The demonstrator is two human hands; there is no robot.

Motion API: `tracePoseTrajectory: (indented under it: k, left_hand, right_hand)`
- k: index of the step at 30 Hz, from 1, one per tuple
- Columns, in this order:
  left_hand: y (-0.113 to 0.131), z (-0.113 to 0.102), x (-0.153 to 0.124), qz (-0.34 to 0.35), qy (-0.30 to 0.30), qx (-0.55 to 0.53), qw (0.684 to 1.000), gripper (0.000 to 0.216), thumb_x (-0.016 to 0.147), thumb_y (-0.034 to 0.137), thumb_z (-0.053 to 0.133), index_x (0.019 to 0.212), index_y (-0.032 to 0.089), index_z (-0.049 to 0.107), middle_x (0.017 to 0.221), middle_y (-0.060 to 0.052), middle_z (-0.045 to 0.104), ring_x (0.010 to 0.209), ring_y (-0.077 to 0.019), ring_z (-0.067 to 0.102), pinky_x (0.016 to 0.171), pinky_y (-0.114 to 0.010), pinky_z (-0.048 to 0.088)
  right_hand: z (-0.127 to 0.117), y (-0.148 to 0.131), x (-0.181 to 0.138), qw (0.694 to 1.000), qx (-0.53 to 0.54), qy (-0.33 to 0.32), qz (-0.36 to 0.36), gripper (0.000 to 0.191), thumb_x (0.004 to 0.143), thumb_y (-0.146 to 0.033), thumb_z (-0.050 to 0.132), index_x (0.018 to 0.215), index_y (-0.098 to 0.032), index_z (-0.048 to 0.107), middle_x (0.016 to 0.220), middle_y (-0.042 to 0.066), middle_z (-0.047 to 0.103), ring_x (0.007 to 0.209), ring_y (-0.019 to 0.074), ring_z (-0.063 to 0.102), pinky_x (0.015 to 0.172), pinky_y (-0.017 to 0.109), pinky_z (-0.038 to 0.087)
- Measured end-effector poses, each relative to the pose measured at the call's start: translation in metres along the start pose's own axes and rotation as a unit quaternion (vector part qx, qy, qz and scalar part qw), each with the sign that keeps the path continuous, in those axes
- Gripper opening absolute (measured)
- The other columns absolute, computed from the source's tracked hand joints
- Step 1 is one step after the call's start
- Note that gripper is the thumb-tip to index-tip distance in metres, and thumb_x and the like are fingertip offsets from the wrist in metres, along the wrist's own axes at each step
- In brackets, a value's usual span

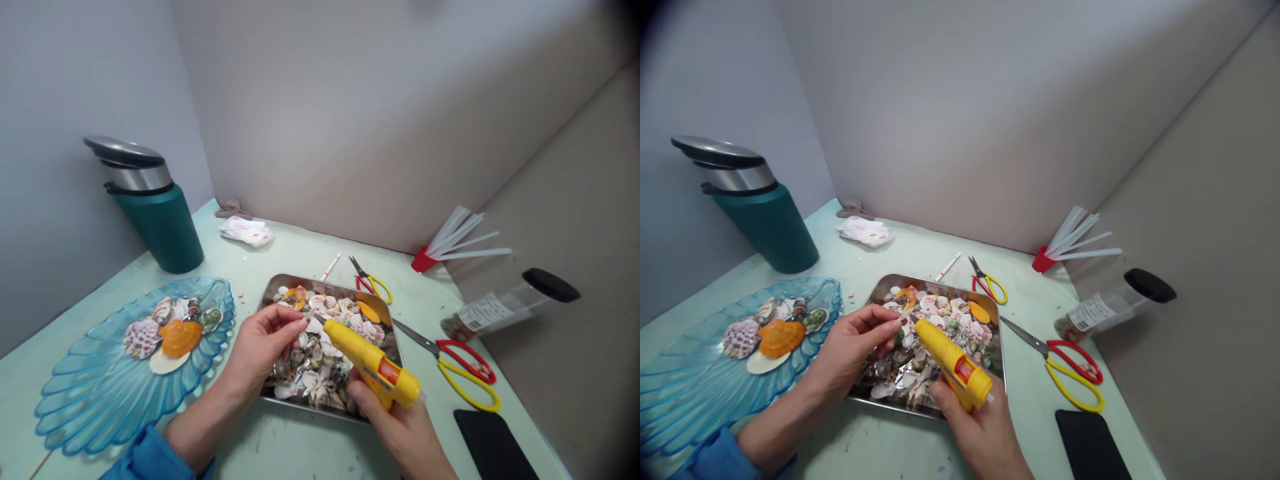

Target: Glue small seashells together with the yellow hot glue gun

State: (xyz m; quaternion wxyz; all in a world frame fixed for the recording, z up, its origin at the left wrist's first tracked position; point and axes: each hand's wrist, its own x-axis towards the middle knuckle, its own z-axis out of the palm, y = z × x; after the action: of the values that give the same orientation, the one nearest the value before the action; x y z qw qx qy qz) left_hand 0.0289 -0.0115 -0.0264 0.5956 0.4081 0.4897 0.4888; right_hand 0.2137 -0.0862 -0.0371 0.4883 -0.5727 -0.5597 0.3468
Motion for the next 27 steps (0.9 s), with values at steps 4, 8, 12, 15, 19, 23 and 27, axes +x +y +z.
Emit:
tracePoseTrajectory:
  k: [4,8,12,15,19,23,27]
  left_hand:
    - [0.0004,0.0003,-0.0004,0.004,0.000,0.001,1.000,0.023,0.064,0.031,0.079,0.074,0.014,0.067,0.051,0.003,0.059,0.046,-0.0075,0.048,0.044,-0.018,0.035]
    - [-0.0002,0.0007,0.0003,0.001,0.006,0.009,1.000,0.023,0.064,0.032,0.080,0.074,0.014,0.068,0.052,0.003,0.059,0.046,-0.0077,0.048,0.044,-0.018,0.034]
    - [-0.0015,0.0008,0.0012,0.008,0.006,0.014,1.000,0.021,0.064,0.030,0.080,0.074,0.015,0.069,0.053,0.003,0.060,0.047,-0.0075,0.049,0.045,-0.017,0.035]
    - [-0.0022,0.0007,0.0008,0.015,0.007,0.017,1.000,0.020,0.065,0.029,0.079,0.074,0.015,0.069,0.054,0.003,0.060,0.047,-0.0075,0.050,0.045,-0.017,0.036]
    - [-0.0036,0.0003,-0.0002,0.021,0.002,0.025,0.999,0.019,0.067,0.029,0.078,0.075,0.015,0.069,0.055,0.003,0.060,0.049,-0.0080,0.050,0.045,-0.017,0.036]
    - [-0.0047,-0.0001,0.0009,0.019,0.000,0.031,0.999,0.019,0.067,0.028,0.078,0.076,0.015,0.068,0.056,0.003,0.060,0.050,-0.0080,0.051,0.046,-0.017,0.036]
    - [-0.0053,-0.0004,0.0019,0.018,0.003,0.039,0.999,0.018,0.068,0.028,0.077,0.076,0.015,0.069,0.056,0.003,0.059,0.050,-0.0079,0.050,0.046,-0.017,0.036]
  right_hand:
    - [0.0000,-0.0006,0.0010,1.000,-0.005,-0.003,-0.012,0.030,0.078,-0.046,0.068,0.077,-0.017,0.071,0.067,0.004,0.070,0.060,0.0183,0.064,0.057,0.025,0.056]
    - [-0.0006,0.0012,0.0013,1.000,-0.022,0.000,-0.017,0.030,0.078,-0.047,0.068,0.079,-0.017,0.072,0.068,0.005,0.070,0.060,0.0189,0.064,0.055,0.026,0.056]
    - [-0.0012,0.0019,0.0020,1.000,-0.021,-0.010,-0.019,0.027,0.079,-0.044,0.068,0.078,-0.017,0.073,0.068,0.004,0.070,0.060,0.0187,0.064,0.058,0.026,0.056]
    - [-0.0014,0.0007,0.0028,0.999,-0.015,-0.015,-0.024,0.024,0.078,-0.041,0.068,0.080,-0.017,0.072,0.070,0.005,0.070,0.064,0.0197,0.065,0.062,0.027,0.057]
    - [-0.0015,-0.0009,0.0035,0.999,-0.015,-0.023,-0.023,0.023,0.079,-0.040,0.068,0.081,-0.018,0.072,0.073,0.005,0.071,0.066,0.0207,0.066,0.065,0.028,0.056]
    - [-0.0014,-0.0024,0.0035,0.999,-0.015,-0.030,-0.023,0.024,0.080,-0.040,0.067,0.086,-0.018,0.073,0.072,0.005,0.071,0.068,0.0213,0.067,0.071,0.031,0.057]
    - [-0.0012,-0.0043,0.0034,0.999,-0.017,-0.030,-0.019,0.024,0.081,-0.039,0.066,0.088,-0.018,0.073,0.080,0.006,0.073,0.074,0.0221,0.068,0.072,0.029,0.057]
